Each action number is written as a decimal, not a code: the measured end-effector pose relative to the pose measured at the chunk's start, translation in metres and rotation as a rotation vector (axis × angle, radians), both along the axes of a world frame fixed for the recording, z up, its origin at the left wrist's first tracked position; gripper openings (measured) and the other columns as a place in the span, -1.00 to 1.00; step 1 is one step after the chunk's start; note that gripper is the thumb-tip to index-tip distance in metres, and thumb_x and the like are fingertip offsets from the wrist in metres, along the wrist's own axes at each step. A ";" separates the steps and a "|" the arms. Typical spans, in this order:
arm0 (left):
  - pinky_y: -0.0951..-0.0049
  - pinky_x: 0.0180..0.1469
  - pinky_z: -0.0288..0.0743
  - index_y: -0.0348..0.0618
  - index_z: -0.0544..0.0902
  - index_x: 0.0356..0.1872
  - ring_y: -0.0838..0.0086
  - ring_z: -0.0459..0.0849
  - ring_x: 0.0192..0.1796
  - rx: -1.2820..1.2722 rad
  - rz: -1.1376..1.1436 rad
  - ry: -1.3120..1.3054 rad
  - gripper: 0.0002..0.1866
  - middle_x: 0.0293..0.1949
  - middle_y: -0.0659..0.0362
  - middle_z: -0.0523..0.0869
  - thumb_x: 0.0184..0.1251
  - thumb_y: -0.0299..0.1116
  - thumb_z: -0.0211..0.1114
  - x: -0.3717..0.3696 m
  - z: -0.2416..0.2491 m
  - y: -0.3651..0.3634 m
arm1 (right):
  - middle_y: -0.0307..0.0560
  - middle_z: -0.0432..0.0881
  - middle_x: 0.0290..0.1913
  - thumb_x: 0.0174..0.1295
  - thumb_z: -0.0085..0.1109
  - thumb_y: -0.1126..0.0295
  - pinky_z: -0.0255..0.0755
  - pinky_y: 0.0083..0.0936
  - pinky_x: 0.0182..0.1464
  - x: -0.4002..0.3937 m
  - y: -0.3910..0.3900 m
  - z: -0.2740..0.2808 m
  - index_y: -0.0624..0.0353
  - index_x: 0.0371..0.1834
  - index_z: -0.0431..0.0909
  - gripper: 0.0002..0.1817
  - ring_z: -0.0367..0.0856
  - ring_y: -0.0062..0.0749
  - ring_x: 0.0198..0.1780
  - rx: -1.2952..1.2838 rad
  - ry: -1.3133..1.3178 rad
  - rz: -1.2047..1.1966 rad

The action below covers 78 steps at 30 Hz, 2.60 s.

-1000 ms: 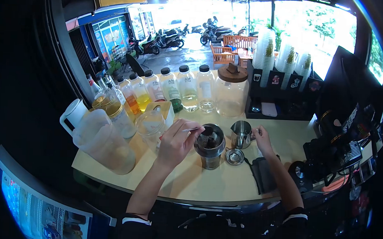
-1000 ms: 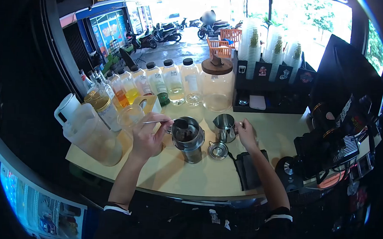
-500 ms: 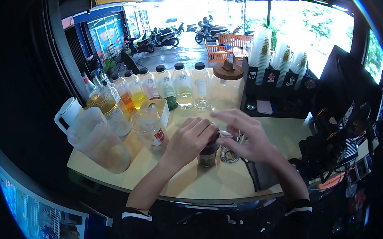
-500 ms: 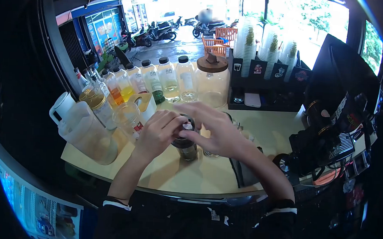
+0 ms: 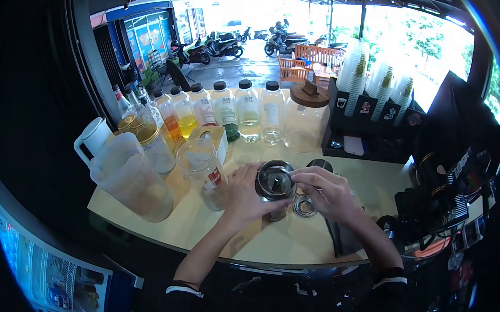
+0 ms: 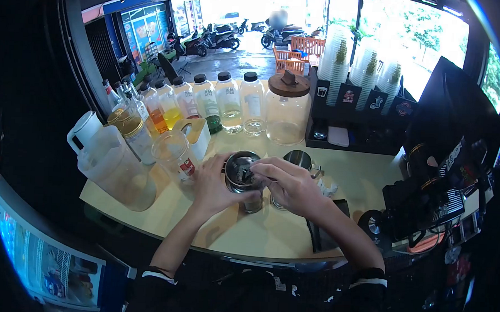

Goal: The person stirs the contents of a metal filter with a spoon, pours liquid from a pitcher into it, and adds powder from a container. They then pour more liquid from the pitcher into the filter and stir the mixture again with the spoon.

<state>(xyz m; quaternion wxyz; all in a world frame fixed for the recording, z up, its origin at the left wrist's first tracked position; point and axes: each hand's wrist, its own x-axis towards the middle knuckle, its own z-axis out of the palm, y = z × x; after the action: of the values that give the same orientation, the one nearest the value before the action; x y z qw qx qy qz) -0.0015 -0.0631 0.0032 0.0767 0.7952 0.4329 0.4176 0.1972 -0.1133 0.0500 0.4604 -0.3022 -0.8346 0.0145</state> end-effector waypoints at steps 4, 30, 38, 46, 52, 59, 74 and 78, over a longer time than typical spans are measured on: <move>0.16 0.22 0.29 -0.11 0.53 0.04 0.22 0.59 0.05 -0.121 -0.106 -0.111 -0.14 -0.10 0.11 0.66 -0.41 0.02 0.67 0.000 0.002 0.007 | -0.03 0.68 -0.15 0.19 0.23 0.56 0.60 -0.45 -0.19 0.004 -0.002 0.000 0.23 -0.13 0.58 -0.82 0.71 -0.24 -0.21 -0.078 0.032 0.090; 0.16 0.41 -0.02 0.10 0.46 0.21 0.33 0.37 0.31 0.075 -0.527 0.188 -0.08 0.18 0.25 0.46 -0.42 -0.24 0.63 -0.021 0.045 0.037 | 0.04 0.63 -0.06 0.46 -0.18 0.47 0.49 -0.41 0.07 0.021 0.004 0.023 0.32 -0.07 0.43 -0.82 0.63 -0.39 -0.05 -0.452 0.288 0.327; 0.20 0.39 0.00 0.10 0.49 0.18 0.31 0.37 0.29 0.075 -0.502 0.210 -0.11 0.16 0.26 0.48 -0.42 -0.22 0.63 -0.024 0.045 0.032 | 0.00 0.66 -0.12 0.44 -0.17 0.50 0.54 -0.42 0.00 0.024 -0.002 0.033 0.34 -0.10 0.49 -0.79 0.67 -0.40 -0.10 -0.549 0.241 0.287; 0.19 0.39 0.00 0.08 0.48 0.19 0.33 0.40 0.30 0.062 -0.517 0.198 -0.13 0.15 0.24 0.49 -0.37 -0.23 0.62 -0.024 0.046 0.031 | -0.03 0.63 -0.21 0.13 0.10 0.63 0.54 -0.30 -0.10 0.017 -0.019 0.049 0.21 -0.11 0.49 -0.76 0.64 -0.07 -0.19 -0.209 -0.229 0.241; 0.18 0.40 0.00 0.08 0.48 0.19 0.35 0.39 0.30 0.051 -0.528 0.168 -0.12 0.15 0.23 0.49 -0.37 -0.23 0.62 -0.024 0.044 0.034 | -0.04 0.61 -0.25 0.11 0.13 0.62 0.51 -0.27 -0.10 0.012 -0.018 0.041 0.20 -0.11 0.48 -0.75 0.62 -0.08 -0.19 -0.088 -0.332 0.257; 0.18 0.40 -0.01 0.11 0.47 0.20 0.36 0.39 0.30 0.090 -0.538 0.192 -0.12 0.15 0.24 0.49 -0.37 -0.21 0.62 -0.021 0.044 0.032 | 0.01 0.65 -0.24 0.27 0.07 0.58 0.53 -0.33 -0.10 0.019 -0.011 0.047 0.24 -0.14 0.51 -0.87 0.67 -0.10 -0.17 -0.248 -0.128 0.248; 0.19 0.38 0.03 0.08 0.44 0.18 0.37 0.39 0.30 0.142 -0.494 0.169 -0.10 0.15 0.24 0.50 -0.41 -0.19 0.62 -0.018 0.040 0.034 | -0.03 0.70 -0.24 0.30 -0.02 0.61 0.56 -0.43 -0.11 0.021 0.000 0.044 0.29 -0.16 0.57 -0.84 0.71 -0.30 -0.22 -0.372 0.047 0.258; 0.19 0.36 0.04 0.05 0.44 0.18 0.37 0.41 0.27 0.151 -0.470 0.196 -0.10 0.14 0.23 0.52 -0.41 -0.18 0.62 -0.017 0.040 0.033 | -0.02 0.69 -0.26 0.31 -0.01 0.59 0.56 -0.42 -0.13 0.023 0.000 0.055 0.27 -0.16 0.56 -0.85 0.71 -0.27 -0.22 -0.327 -0.040 0.223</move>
<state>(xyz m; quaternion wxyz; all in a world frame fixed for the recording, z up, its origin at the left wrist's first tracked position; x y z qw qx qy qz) -0.0187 -0.0297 0.0432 0.0699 0.9140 0.2094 0.3405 0.2207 -0.1129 0.1045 0.3840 -0.2788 -0.8585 0.1945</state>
